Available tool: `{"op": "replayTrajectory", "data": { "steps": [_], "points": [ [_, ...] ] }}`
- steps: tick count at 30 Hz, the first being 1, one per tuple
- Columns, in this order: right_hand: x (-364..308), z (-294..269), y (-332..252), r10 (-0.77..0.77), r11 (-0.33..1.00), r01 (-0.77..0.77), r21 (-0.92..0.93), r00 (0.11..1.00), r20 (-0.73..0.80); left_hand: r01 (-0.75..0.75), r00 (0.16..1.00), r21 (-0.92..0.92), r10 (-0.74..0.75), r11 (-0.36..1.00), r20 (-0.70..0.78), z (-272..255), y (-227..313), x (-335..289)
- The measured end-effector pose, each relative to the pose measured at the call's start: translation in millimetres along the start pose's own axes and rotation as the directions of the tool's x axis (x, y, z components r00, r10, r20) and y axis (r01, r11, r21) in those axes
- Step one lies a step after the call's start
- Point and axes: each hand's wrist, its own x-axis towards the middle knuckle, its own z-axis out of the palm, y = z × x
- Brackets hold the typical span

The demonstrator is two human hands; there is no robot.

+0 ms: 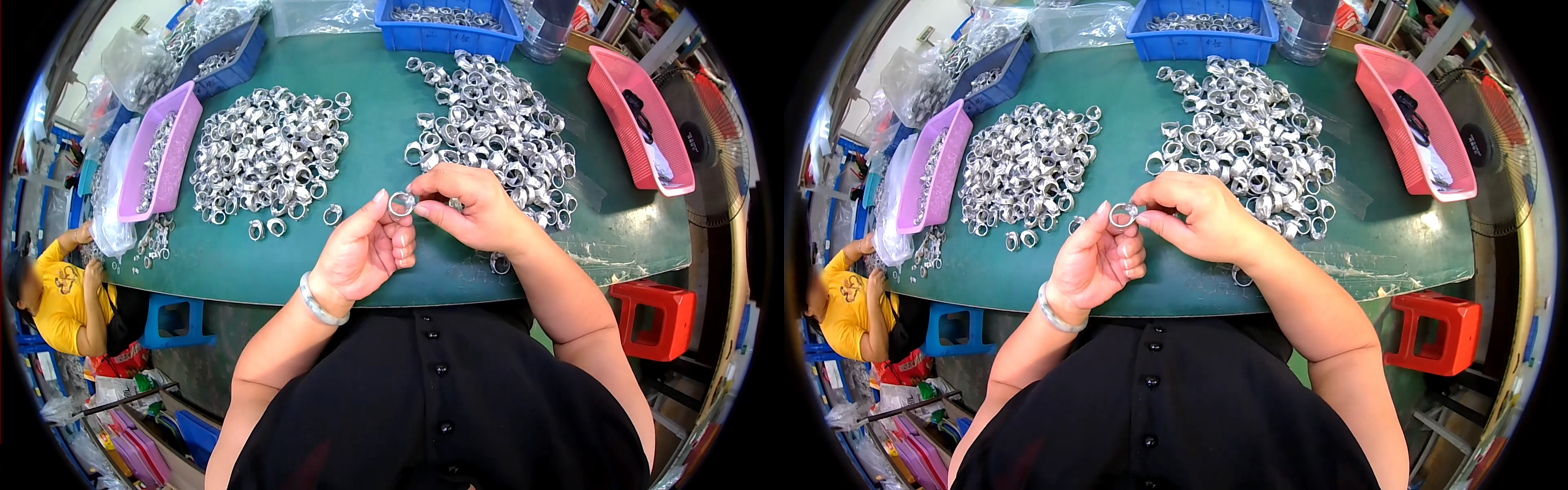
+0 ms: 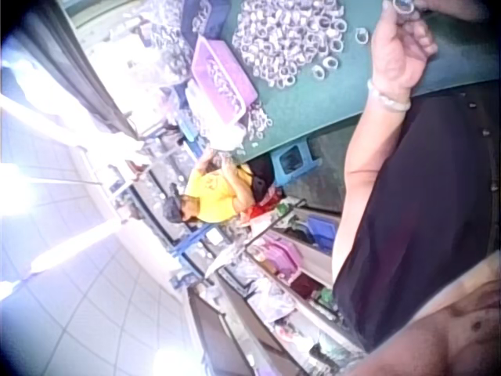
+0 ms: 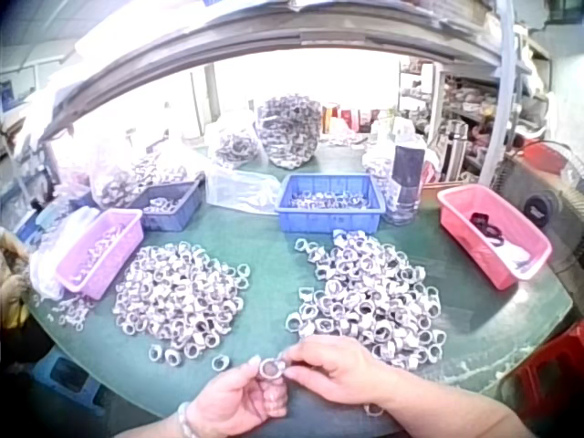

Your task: The person picks up individual metal ring components from a pile on a workbench, turns them over in their hands, and places them into sorted piles or containers.

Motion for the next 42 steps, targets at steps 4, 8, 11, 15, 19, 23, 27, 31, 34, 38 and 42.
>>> {"op": "replayTrajectory", "data": {
  "steps": [4,8,11,15,19,23,27,31,34,38,42],
  "points": [
    [-0.3,0.2,0.5,0.013,1.000,-0.013,-0.002,1.000,0.007,-0.003,0.999,0.016,0.003,1.000,-0.039,2.0,-0.4,-0.2],
    [-0.8,0.7,1.7,0.017,1.000,-0.017,0.006,1.000,0.016,-0.001,0.999,0.005,0.001,1.000,-0.048,1.4,-0.7,-0.6],
    [-1.1,0.7,1.6,0.019,1.000,-0.019,0.022,1.000,0.013,-0.003,0.997,0.005,0.003,1.000,-0.072,3.3,-0.4,-0.6],
    [-0.7,0.4,1.1,0.027,0.999,-0.027,0.021,1.000,0.016,-0.008,0.996,0.016,0.009,1.000,-0.090,3.4,-0.5,-0.6],
    [-0.4,1.0,2.3,0.014,1.000,-0.014,0.026,1.000,0.017,-0.005,0.998,0.012,0.006,1.000,-0.067,1.7,-1.2,-0.4],
    [-0.7,1.0,2.8,0.026,0.999,-0.026,0.022,0.999,0.022,-0.003,0.997,0.012,0.004,1.000,-0.080,4.1,-2.0,-0.1],
    [-1.0,1.6,3.5,0.038,0.998,-0.039,0.047,0.999,0.021,-0.011,0.997,0.000,0.011,1.000,-0.082,5.6,-3.0,0.4],
    [-2.0,3.9,6.4,0.059,0.995,-0.062,0.079,0.998,0.028,-0.019,0.997,-0.009,0.018,1.000,-0.080,5.5,-4.9,2.0],
    [-2.0,3.6,5.8,0.081,0.990,-0.085,0.115,0.996,0.037,-0.026,0.998,-0.008,0.026,1.000,-0.054,3.5,-5.8,3.0],
    [-1.3,3.4,5.2,0.090,0.987,-0.095,0.129,0.995,0.041,-0.033,0.999,-0.014,0.033,0.999,0.005,0.4,-5.9,3.5],
    [-1.3,3.4,5.5,0.083,0.990,-0.086,0.113,0.996,0.029,-0.055,0.998,-0.010,0.054,0.998,-0.042,5.0,-5.9,4.1]
  ]
}}
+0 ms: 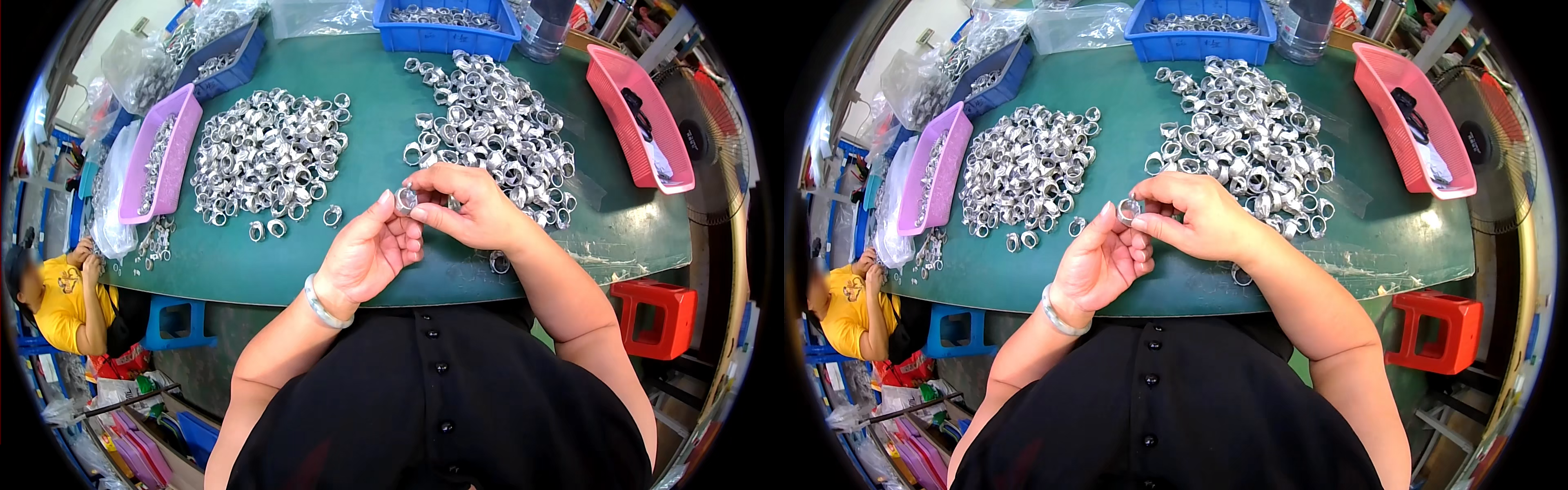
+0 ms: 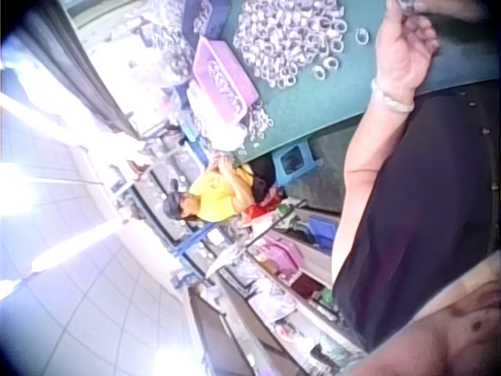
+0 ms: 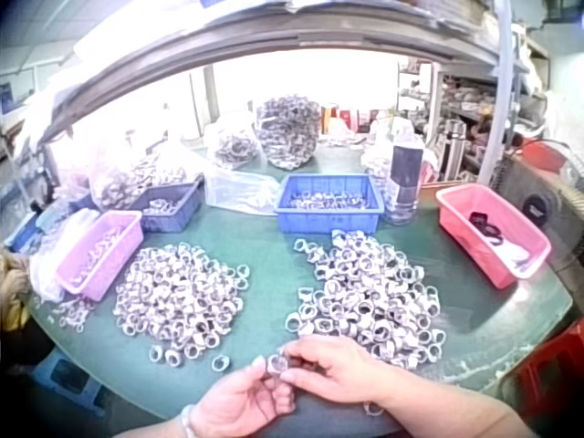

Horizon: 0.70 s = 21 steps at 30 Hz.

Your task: The person picks up individual metal ring components from a pile on a workbench, turns them over in their hands, and places them into sorted piles or containers.

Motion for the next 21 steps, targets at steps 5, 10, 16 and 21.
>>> {"op": "replayTrajectory", "data": {
  "steps": [5,10,16,21],
  "points": [
    [1.4,-3.1,1.7,-0.062,0.997,0.062,-0.043,0.998,-0.012,-0.082,0.995,0.105,0.087,0.991,-0.048,-0.4,2.9,-2.3],
    [4.1,-14.7,6.6,-0.105,0.920,0.091,-0.381,0.994,-0.016,-0.191,0.924,0.669,0.361,0.719,-0.124,-1.1,19.3,-7.8],
    [-1.3,-15.9,-3.8,0.044,0.792,0.089,-0.604,0.978,0.202,0.021,0.431,0.911,0.826,-0.411,0.362,-26.7,70.7,0.5],
    [-3.3,-9.7,0.0,-0.016,0.705,0.158,-0.691,0.978,0.207,0.368,0.447,0.723,0.793,-0.584,0.413,-43.6,92.0,0.8]
  ]
}}
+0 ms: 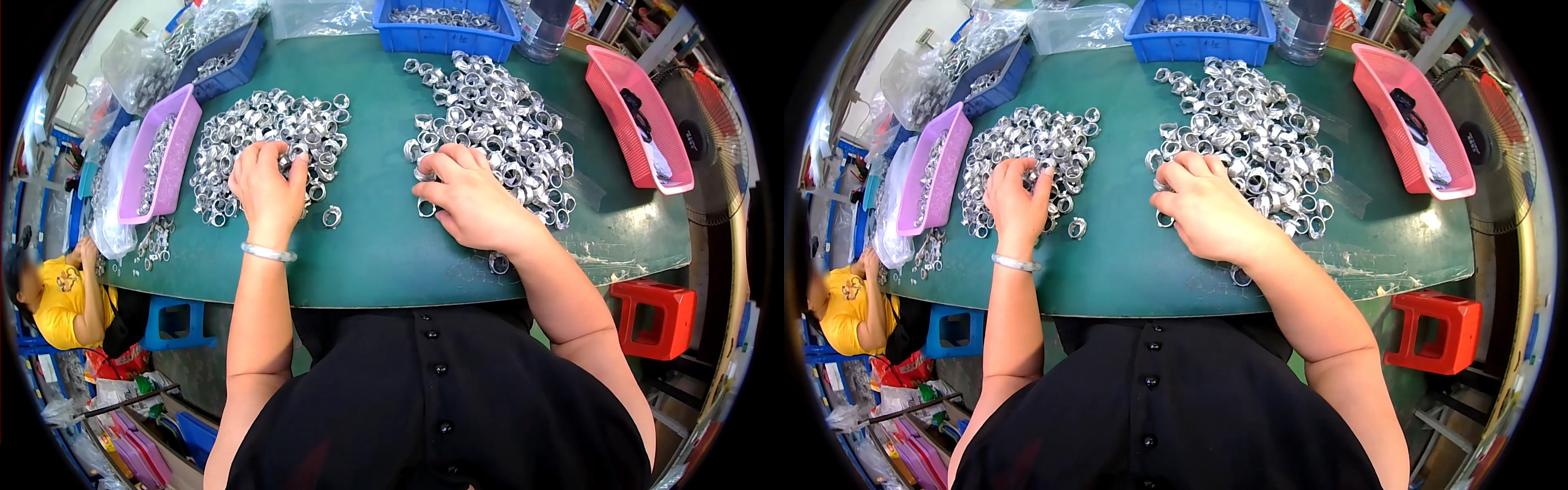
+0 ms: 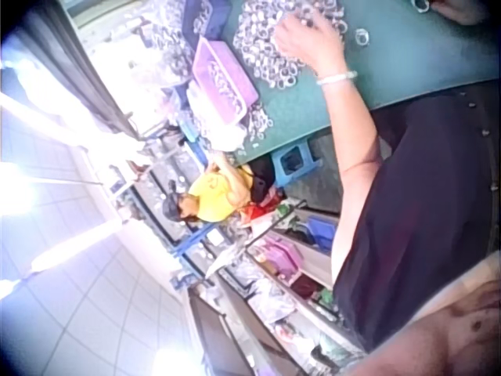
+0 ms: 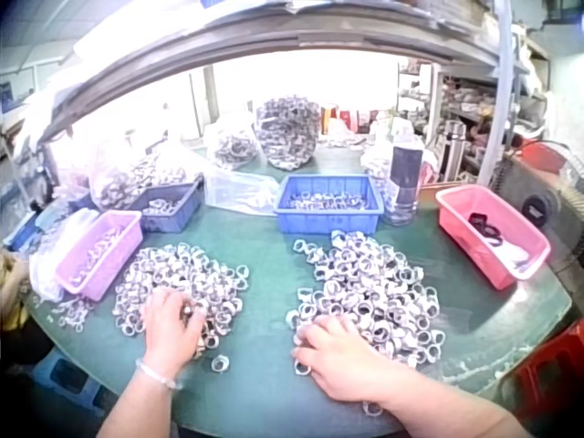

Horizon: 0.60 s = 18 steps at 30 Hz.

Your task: The person picks up individual metal ring components from a pile on a workbench, turns them over in their hands, and places them into sorted piles or containers.

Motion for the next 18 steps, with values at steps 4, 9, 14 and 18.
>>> {"op": "replayTrajectory", "data": {
  "steps": [4,9,14,18],
  "points": [
    [0.4,3.1,1.6,-0.001,1.000,0.001,0.011,1.000,-0.012,-0.113,0.991,0.024,0.114,0.993,-0.062,2.0,10.1,-5.4],
    [2.3,2.3,3.8,0.038,0.980,-0.016,0.198,0.994,-0.106,-0.205,0.969,-0.384,0.241,0.901,0.049,-3.5,46.2,-20.3],
    [4.5,0.7,0.1,0.074,0.941,-0.016,0.339,0.985,-0.158,-0.034,0.920,-0.678,0.288,0.735,0.266,-12.6,73.4,-37.6],
    [5.2,-2.0,-2.8,0.118,0.902,-0.048,0.430,0.983,-0.138,-0.026,0.931,-0.698,0.272,0.715,0.244,-15.3,76.8,-39.9]
  ]
}}
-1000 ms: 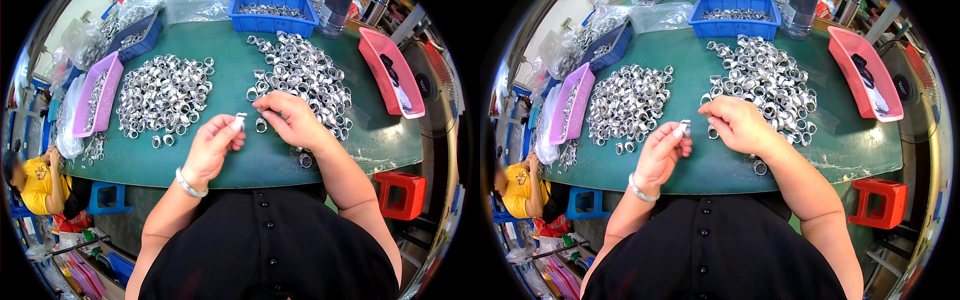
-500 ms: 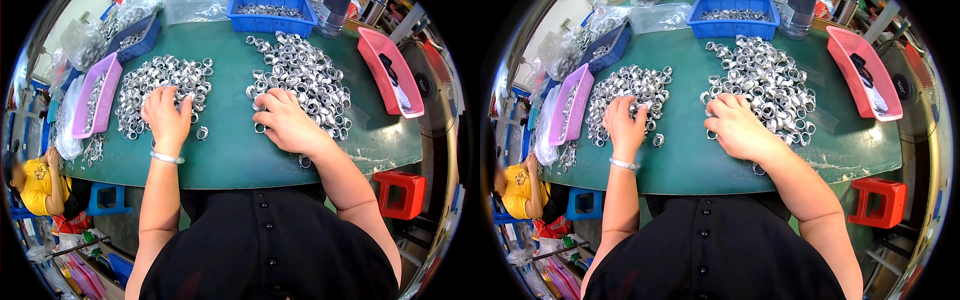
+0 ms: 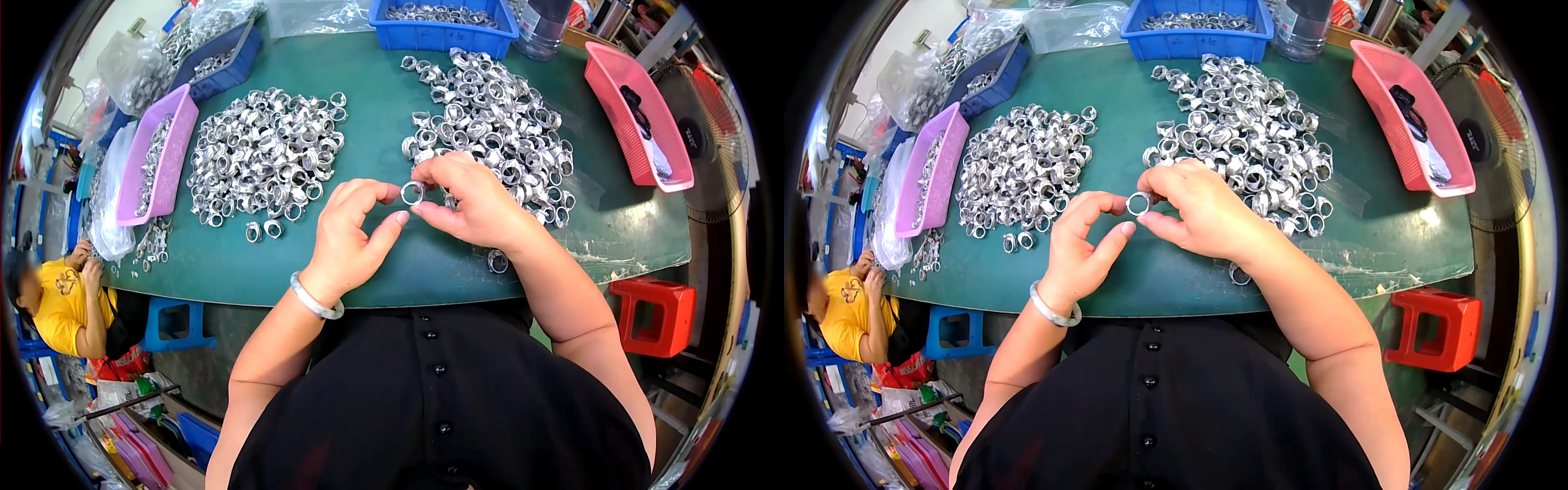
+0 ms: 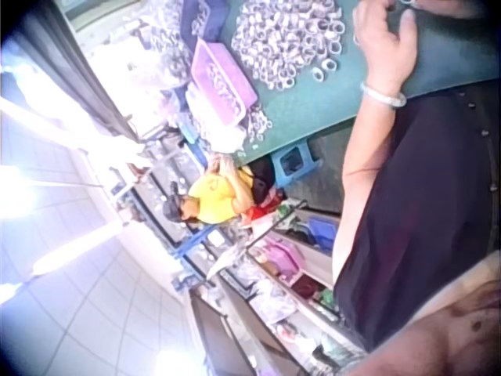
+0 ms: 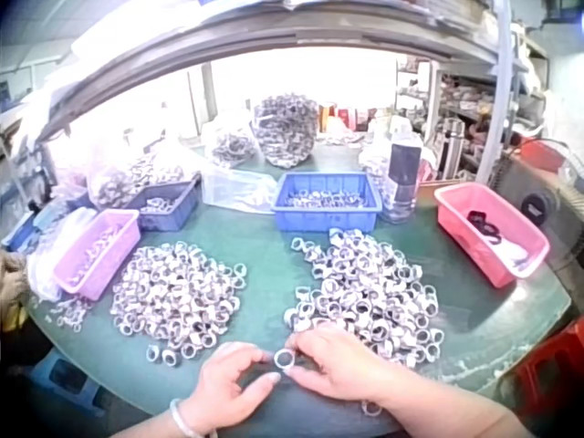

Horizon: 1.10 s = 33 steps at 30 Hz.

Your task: The person picks up individual metal ring components from a pile on a workbench, turns them over in their hands, and places them into sorted piles or containers.

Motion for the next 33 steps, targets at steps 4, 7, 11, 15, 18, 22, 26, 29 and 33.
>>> {"op": "replayTrajectory", "data": {
  "steps": [4,7,11,15,18,22,26,29,33],
  "points": [
    [0.7,1.1,-0.9,-0.048,0.998,0.049,0.031,0.998,-0.029,-0.017,1.000,-0.005,0.017,1.000,-0.017,0.9,-0.8,0.1],
    [1.4,1.6,0.1,-0.083,0.995,0.086,0.055,0.995,-0.049,-0.026,0.999,-0.015,0.026,1.000,-0.030,1.4,-1.3,-0.5],
    [2.1,1.5,-1.1,-0.097,0.993,0.100,0.062,0.994,-0.053,-0.021,0.999,-0.017,0.020,1.000,-0.035,1.3,-0.2,-0.3],
    [2.3,1.2,-2.1,-0.108,0.990,0.112,0.088,0.993,-0.052,-0.076,0.995,0.048,0.079,0.996,-0.062,2.4,-0.1,-0.1],
    [2.8,1.0,-3.1,-0.125,0.986,0.130,0.105,0.991,-0.054,-0.099,0.990,0.090,0.107,0.991,-0.086,3.1,-1.4,-0.4],
    [0.9,3.2,-0.7,-0.118,0.983,0.126,0.133,0.991,-0.065,-0.090,0.989,0.117,0.103,0.989,-0.106,3.3,2.3,2.0],
    [1.0,3.4,-0.2,-0.134,0.981,0.142,0.130,0.989,-0.063,-0.121,0.986,0.097,0.131,0.988,-0.104,4.1,0.7,1.5],
    [0.9,4.2,0.6,-0.133,0.978,0.143,0.149,0.988,-0.071,-0.123,0.986,0.080,0.131,0.989,-0.102,4.1,0.1,2.5],
    [1.4,3.8,-1.2,-0.114,0.974,0.126,0.190,0.991,-0.074,-0.024,0.999,-0.053,0.021,0.998,-0.042,3.4,-3.5,1.9]
  ]
}}
